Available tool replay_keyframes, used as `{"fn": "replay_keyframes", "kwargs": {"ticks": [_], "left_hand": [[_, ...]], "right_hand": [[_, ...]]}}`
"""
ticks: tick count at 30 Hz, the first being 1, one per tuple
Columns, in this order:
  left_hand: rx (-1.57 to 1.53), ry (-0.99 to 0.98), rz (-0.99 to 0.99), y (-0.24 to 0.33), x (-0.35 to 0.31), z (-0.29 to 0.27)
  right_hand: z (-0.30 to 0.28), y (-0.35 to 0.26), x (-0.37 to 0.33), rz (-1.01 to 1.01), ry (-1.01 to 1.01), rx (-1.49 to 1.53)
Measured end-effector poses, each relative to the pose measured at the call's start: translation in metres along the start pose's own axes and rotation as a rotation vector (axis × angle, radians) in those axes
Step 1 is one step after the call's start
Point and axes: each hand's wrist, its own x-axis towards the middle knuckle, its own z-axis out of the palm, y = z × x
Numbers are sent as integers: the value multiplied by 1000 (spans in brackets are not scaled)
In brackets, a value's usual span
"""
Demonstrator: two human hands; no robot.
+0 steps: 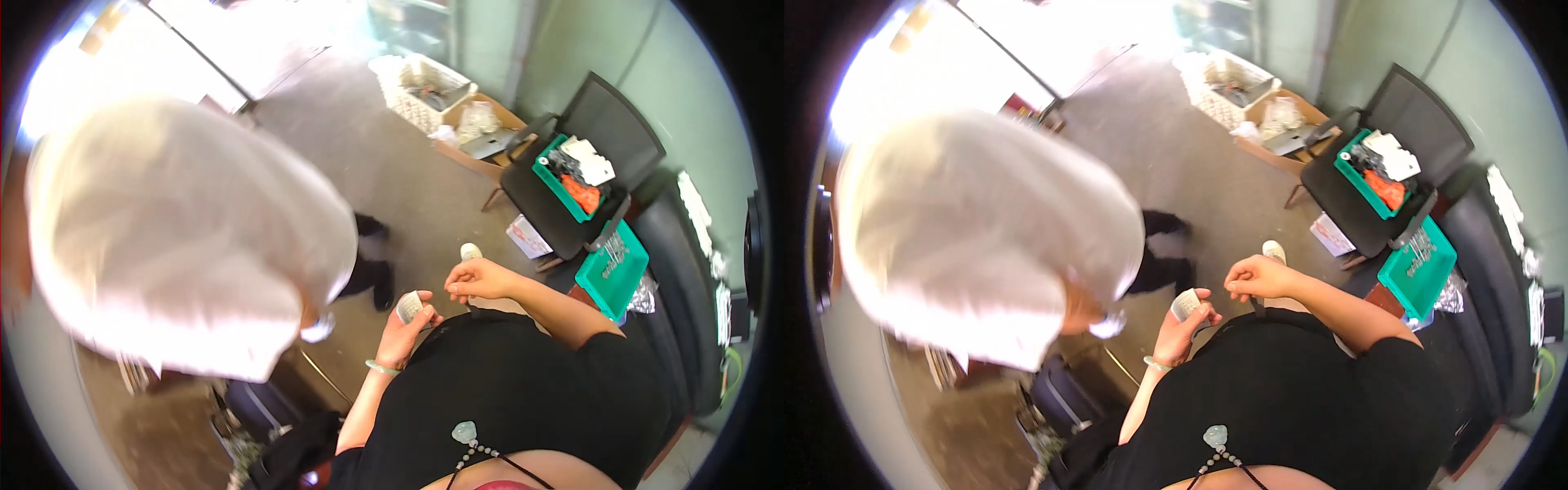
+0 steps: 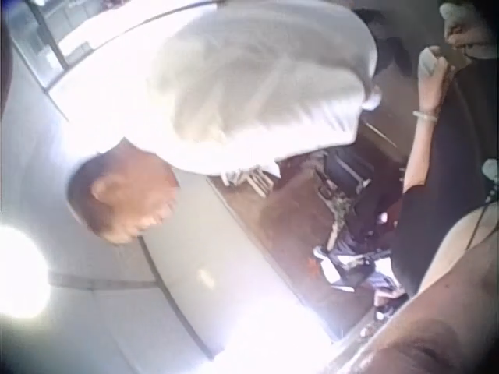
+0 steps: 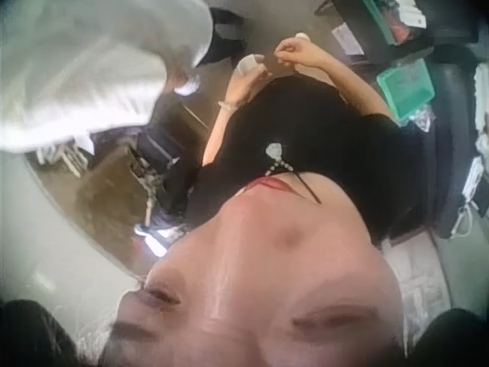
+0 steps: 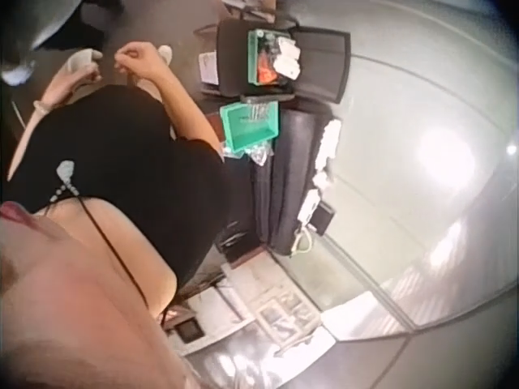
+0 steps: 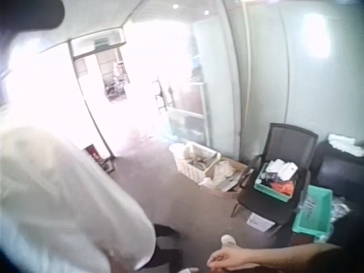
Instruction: The recorder is filling out information on small paper slips and sorting them in an office environment.
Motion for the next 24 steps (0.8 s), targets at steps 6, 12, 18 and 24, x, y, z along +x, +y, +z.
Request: {"fn": "replay_keyframes", "kwargs": {"ticks": [6, 12, 18, 24], "left_hand": [[49, 141, 90, 50, 104, 41], [-87, 416, 194, 91, 163, 34], [-135, 642, 188, 140, 245, -7], [-223, 723, 196, 214, 350, -99]], "right_hand": [[-130, -35, 60, -61, -82, -52], [-213, -99, 162, -83, -211, -123], [-240, -168, 300, -165, -460, -274], [-285, -232, 461, -168, -433, -414]]}}
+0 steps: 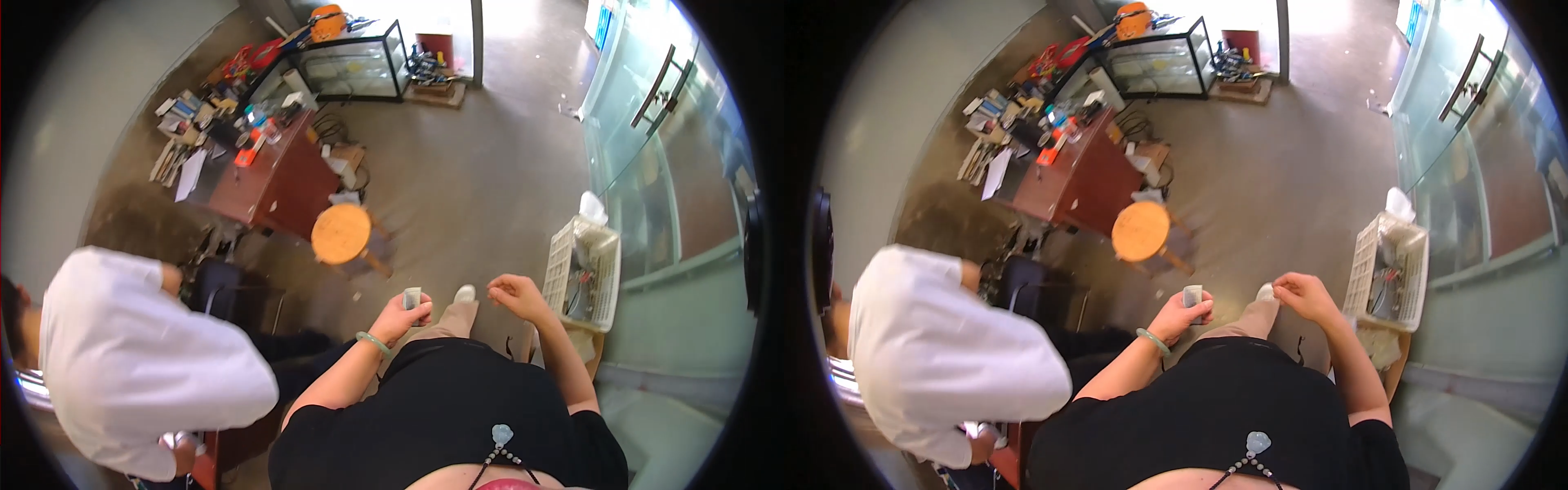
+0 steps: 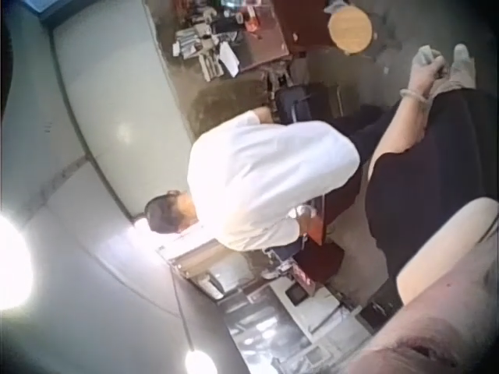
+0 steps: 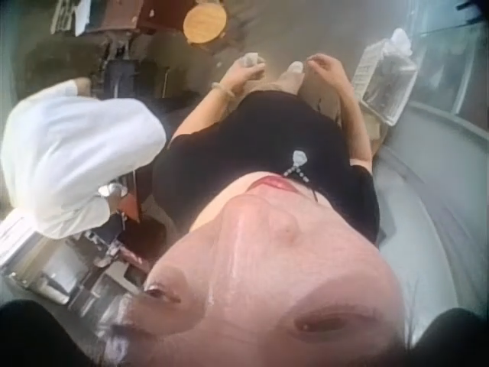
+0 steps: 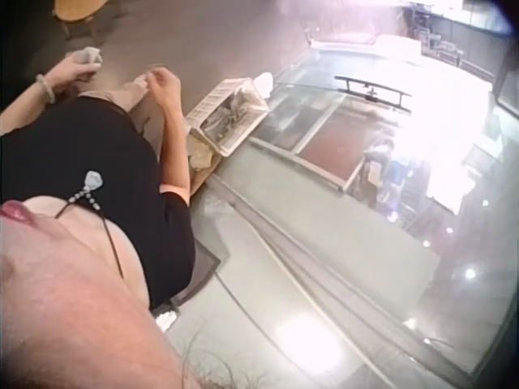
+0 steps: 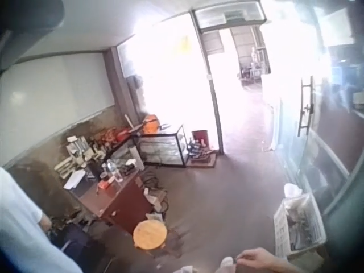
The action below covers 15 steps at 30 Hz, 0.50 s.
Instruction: The recorder is filling out information on small paper slips and sorting them in an office environment.
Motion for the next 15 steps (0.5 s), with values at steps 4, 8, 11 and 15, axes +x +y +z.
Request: {"fn": "replay_keyframes", "kwargs": {"ticks": [4, 8, 11, 15], "left_hand": [[67, -32, -36, 74, 126, 33], [106, -242, -39, 151, 257, 106], [215, -409, 31, 187, 354, 172], [509, -477, 221, 208, 499, 244]], "right_hand": [[-121, 89, 39, 131, 293, -133], [-205, 235, -13, 488, 655, 88], [-230, 262, -55, 850, 734, 45], [-262, 337, -80, 1035, 763, 278]]}}
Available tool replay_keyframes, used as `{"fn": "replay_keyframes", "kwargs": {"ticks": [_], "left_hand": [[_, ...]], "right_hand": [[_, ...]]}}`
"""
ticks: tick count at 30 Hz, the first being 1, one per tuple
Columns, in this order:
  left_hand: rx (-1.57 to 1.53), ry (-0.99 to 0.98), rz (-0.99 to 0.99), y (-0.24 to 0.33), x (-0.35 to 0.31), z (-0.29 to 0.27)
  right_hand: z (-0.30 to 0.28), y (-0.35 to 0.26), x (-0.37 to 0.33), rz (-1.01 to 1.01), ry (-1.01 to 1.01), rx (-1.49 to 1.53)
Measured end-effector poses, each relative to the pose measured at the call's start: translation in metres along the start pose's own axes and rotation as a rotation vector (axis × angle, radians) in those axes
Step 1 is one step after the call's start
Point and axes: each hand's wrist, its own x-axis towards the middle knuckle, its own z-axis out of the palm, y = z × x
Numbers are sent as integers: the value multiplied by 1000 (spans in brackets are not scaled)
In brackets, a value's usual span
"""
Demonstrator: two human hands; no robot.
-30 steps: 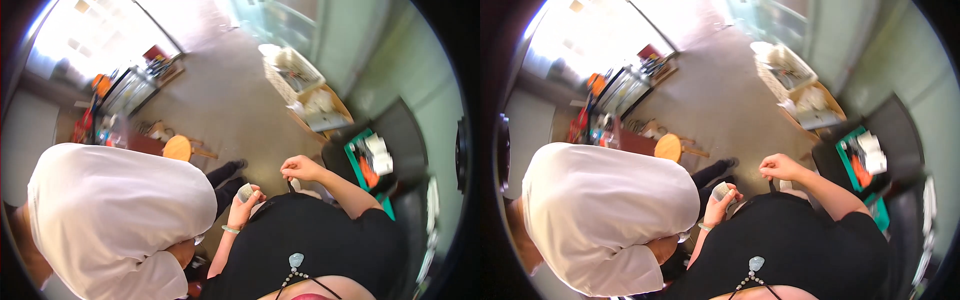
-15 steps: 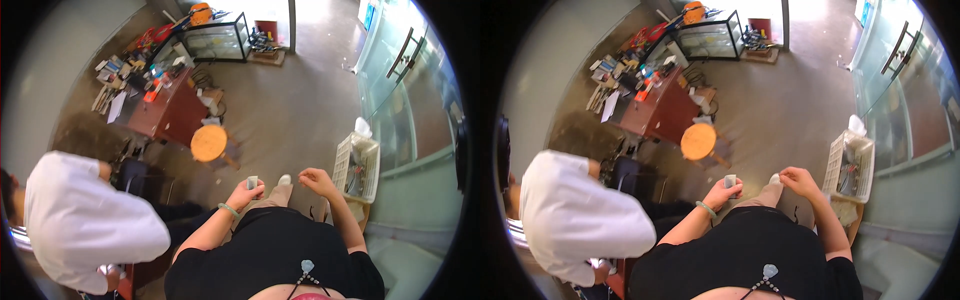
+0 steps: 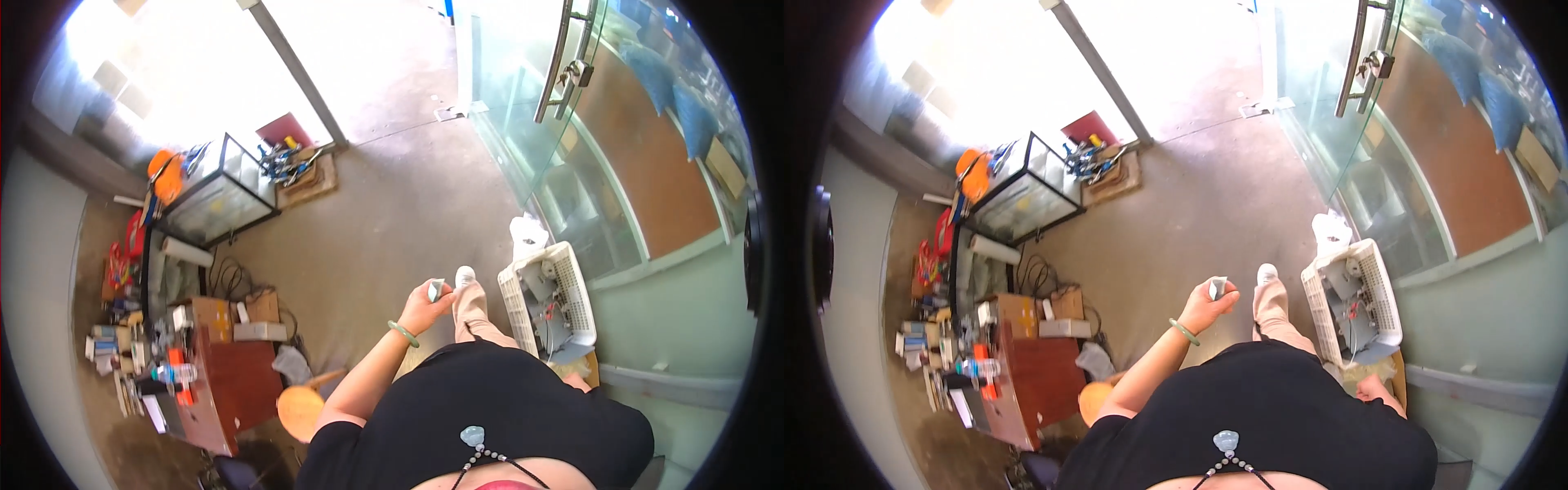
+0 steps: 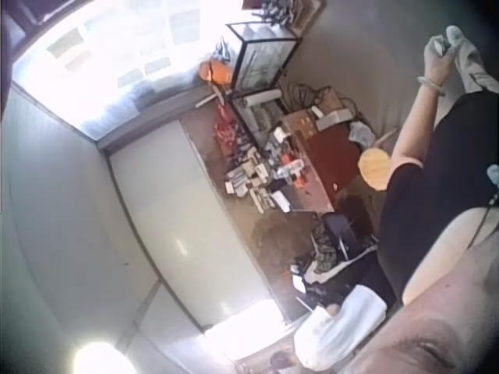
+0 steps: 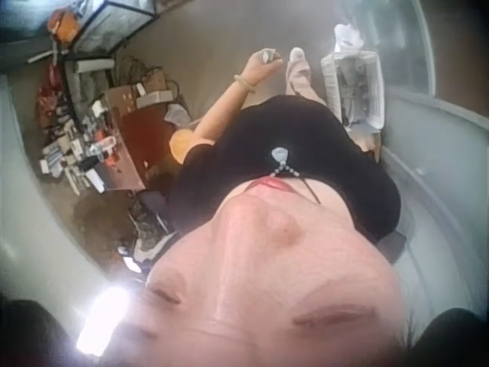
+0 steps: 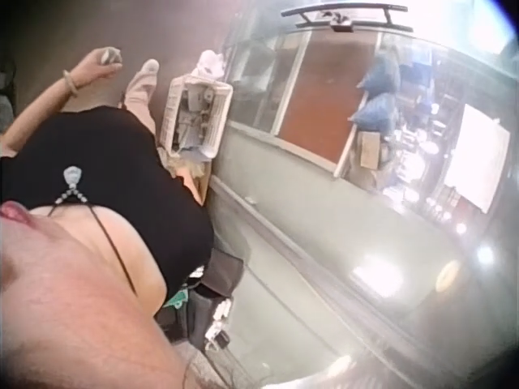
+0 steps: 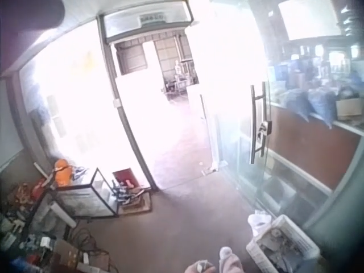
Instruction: The recorder is filling out information on small paper slips and sorting them in an office environment.
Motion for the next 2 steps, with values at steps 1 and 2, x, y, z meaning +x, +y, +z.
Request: {"fn": "replay_keyframes", "kwargs": {"ticks": [1, 2], "left_hand": [[-11, -16, -5, -18, 32, -13], [213, 51, -12, -40, 58, -28]], "right_hand": [[-9, 0, 30, 168, -50, -284], [-18, -24, 49, 168, -59, -286]]}}
